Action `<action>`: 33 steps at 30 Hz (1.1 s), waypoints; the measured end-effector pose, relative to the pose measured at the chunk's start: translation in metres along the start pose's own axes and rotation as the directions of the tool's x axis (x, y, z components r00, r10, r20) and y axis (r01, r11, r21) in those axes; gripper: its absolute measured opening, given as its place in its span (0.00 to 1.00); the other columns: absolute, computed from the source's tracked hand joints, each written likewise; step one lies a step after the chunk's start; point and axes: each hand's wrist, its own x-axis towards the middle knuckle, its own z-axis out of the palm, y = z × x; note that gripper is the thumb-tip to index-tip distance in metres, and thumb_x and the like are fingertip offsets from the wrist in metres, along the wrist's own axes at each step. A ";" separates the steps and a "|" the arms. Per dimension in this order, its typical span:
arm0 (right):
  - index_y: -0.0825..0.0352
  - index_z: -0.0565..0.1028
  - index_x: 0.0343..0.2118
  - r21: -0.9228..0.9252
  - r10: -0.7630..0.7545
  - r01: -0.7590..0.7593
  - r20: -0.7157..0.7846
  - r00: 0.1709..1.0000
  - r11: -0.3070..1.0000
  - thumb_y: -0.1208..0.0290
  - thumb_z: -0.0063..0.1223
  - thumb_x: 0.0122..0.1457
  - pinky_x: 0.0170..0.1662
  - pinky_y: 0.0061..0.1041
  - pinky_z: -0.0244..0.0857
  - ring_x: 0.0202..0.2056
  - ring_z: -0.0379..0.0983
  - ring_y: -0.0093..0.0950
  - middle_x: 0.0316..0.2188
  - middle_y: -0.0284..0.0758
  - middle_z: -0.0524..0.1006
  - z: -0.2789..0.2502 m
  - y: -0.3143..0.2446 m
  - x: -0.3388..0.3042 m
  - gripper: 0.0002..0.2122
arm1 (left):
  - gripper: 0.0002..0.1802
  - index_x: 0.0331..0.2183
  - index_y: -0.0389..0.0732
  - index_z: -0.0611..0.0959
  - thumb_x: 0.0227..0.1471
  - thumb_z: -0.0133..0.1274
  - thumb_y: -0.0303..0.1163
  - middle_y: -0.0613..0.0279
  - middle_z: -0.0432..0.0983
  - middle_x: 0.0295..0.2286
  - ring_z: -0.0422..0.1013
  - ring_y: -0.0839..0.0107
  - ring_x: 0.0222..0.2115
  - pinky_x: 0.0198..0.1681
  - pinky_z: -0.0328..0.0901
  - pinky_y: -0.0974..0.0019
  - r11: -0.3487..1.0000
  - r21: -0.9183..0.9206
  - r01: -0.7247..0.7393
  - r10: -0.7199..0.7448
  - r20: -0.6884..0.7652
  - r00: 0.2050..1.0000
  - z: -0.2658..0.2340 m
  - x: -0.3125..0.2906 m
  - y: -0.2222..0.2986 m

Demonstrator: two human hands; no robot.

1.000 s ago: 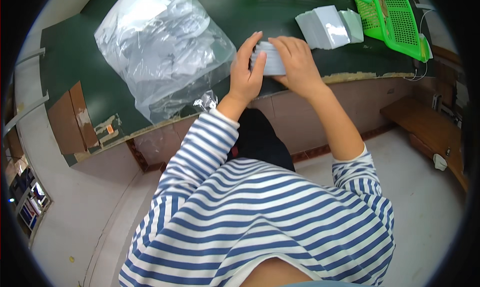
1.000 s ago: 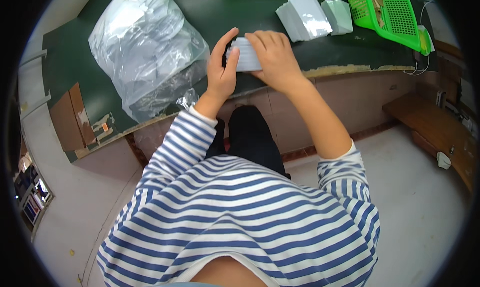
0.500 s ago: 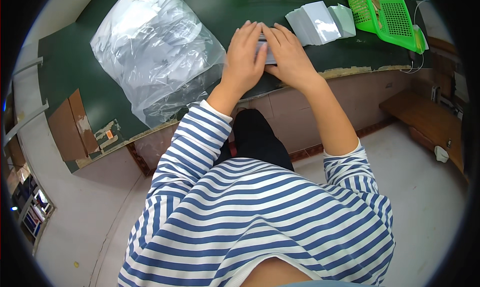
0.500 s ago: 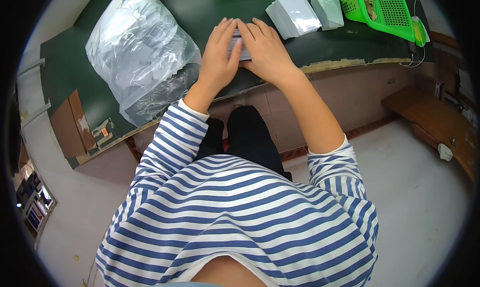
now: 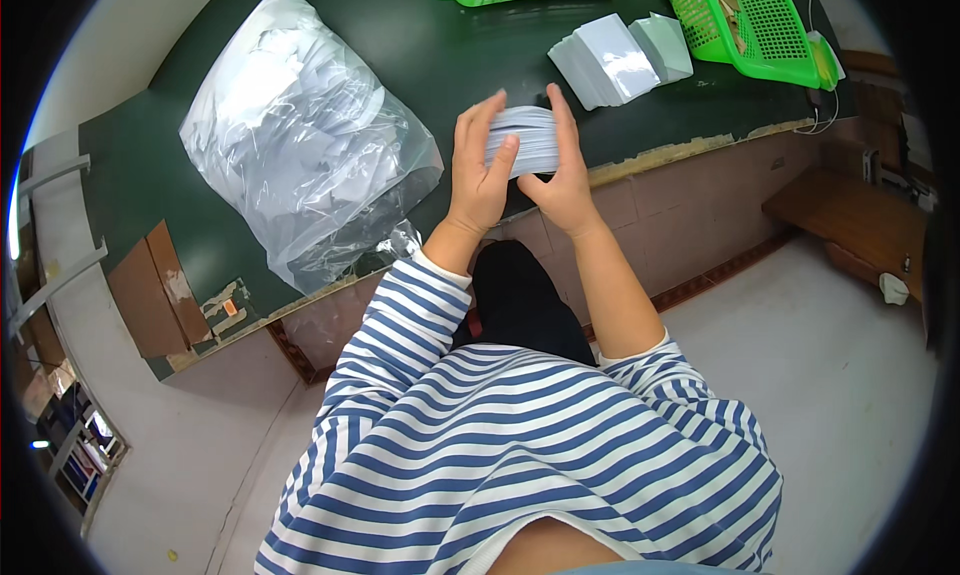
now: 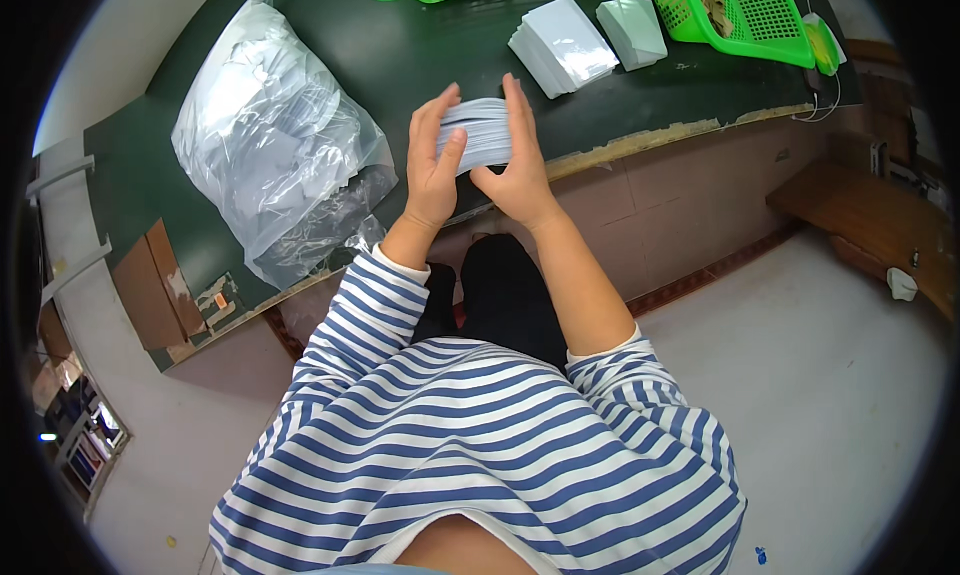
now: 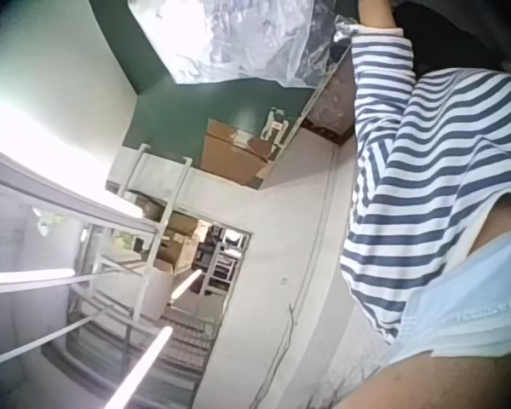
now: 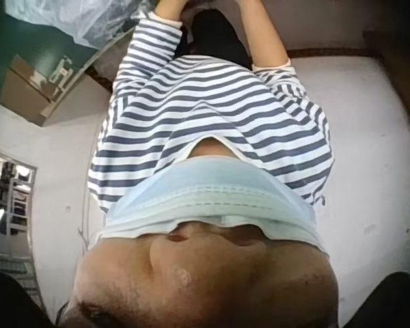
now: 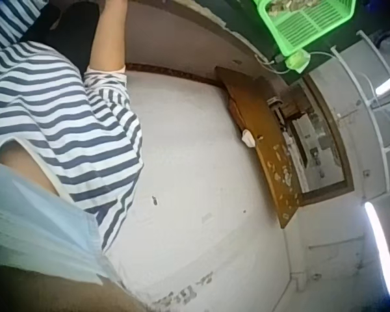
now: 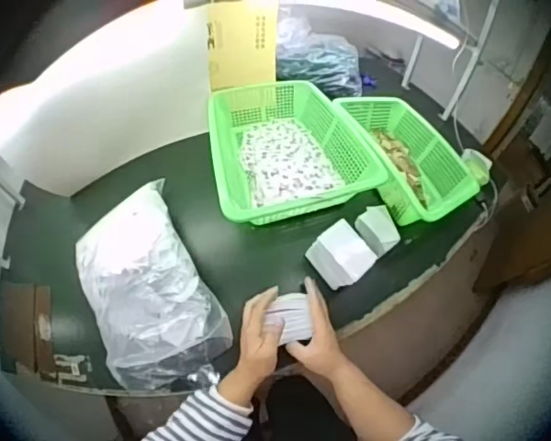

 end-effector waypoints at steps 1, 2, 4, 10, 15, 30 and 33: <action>0.65 0.50 0.71 -0.028 0.016 -0.016 0.015 1.000 0.999 0.78 0.58 0.44 0.70 0.40 0.48 0.70 0.51 0.47 0.69 0.48 0.55 -0.002 0.001 -0.001 0.48 | 0.19 0.54 0.36 0.78 0.66 0.48 0.34 0.51 0.74 0.50 0.69 0.62 0.54 0.59 0.61 0.59 0.980 0.177 -0.087 0.080 0.042 0.996 0.001 -0.001 -0.001; 0.66 0.54 0.70 -0.053 0.032 -0.030 0.032 0.999 0.998 0.78 0.58 0.45 0.70 0.40 0.50 0.69 0.53 0.47 0.68 0.48 0.57 -0.002 -0.001 -0.001 0.45 | 0.19 0.54 0.36 0.78 0.66 0.48 0.34 0.51 0.74 0.50 0.69 0.62 0.54 0.59 0.61 0.59 0.980 0.178 -0.089 0.083 0.043 0.996 0.000 -0.001 -0.001; 0.66 0.59 0.66 -0.076 0.014 -0.007 0.083 0.996 0.997 0.77 0.59 0.44 0.68 0.39 0.52 0.67 0.57 0.46 0.65 0.47 0.60 -0.013 0.000 0.001 0.41 | 0.14 0.45 0.36 0.82 0.66 0.48 0.33 0.53 0.76 0.45 0.71 0.63 0.50 0.56 0.63 0.61 0.991 0.137 -0.010 0.013 -0.026 1.000 0.001 0.003 -0.001; 0.65 0.73 0.51 -0.126 0.048 -0.027 0.164 0.985 0.992 0.74 0.66 0.41 0.61 0.38 0.62 0.56 0.69 0.43 0.51 0.41 0.74 -0.031 -0.015 0.015 0.29 | 0.13 0.43 0.34 0.81 0.65 0.50 0.34 0.56 0.77 0.40 0.72 0.65 0.43 0.51 0.64 0.65 0.991 0.068 0.118 -0.119 0.012 0.993 -0.008 0.015 -0.002; 0.65 0.76 0.47 -0.282 -0.056 0.103 0.170 0.984 0.954 0.72 0.70 0.37 0.54 0.34 0.68 0.50 0.74 0.42 0.45 0.40 0.78 -0.047 -0.019 0.009 0.28 | 0.21 0.49 0.34 0.77 0.64 0.52 0.41 0.48 0.75 0.44 0.72 0.55 0.46 0.52 0.65 0.58 0.992 0.123 -0.011 -0.011 0.179 0.984 -0.013 0.007 0.024; 0.63 0.78 0.42 0.561 0.857 -0.648 -0.304 0.417 0.514 0.52 0.75 0.44 0.35 0.22 0.63 0.31 0.67 0.20 0.34 0.28 0.73 -0.281 0.088 0.035 0.26 | 0.15 0.47 0.32 0.79 0.67 0.51 0.34 0.60 0.80 0.38 0.76 0.73 0.42 0.49 0.69 0.68 0.827 0.087 0.555 -0.533 0.433 0.727 -0.037 -0.090 0.111; 0.56 0.81 0.34 0.197 0.806 -0.807 -0.365 0.467 0.557 0.45 0.75 0.40 0.30 0.19 0.55 0.26 0.62 0.15 0.26 0.22 0.70 -0.282 0.099 0.045 0.24 | 0.13 0.45 0.32 0.81 0.62 0.56 0.29 0.57 0.81 0.36 0.77 0.71 0.39 0.45 0.70 0.68 0.857 0.218 0.466 -0.514 0.402 0.758 -0.056 -0.104 0.116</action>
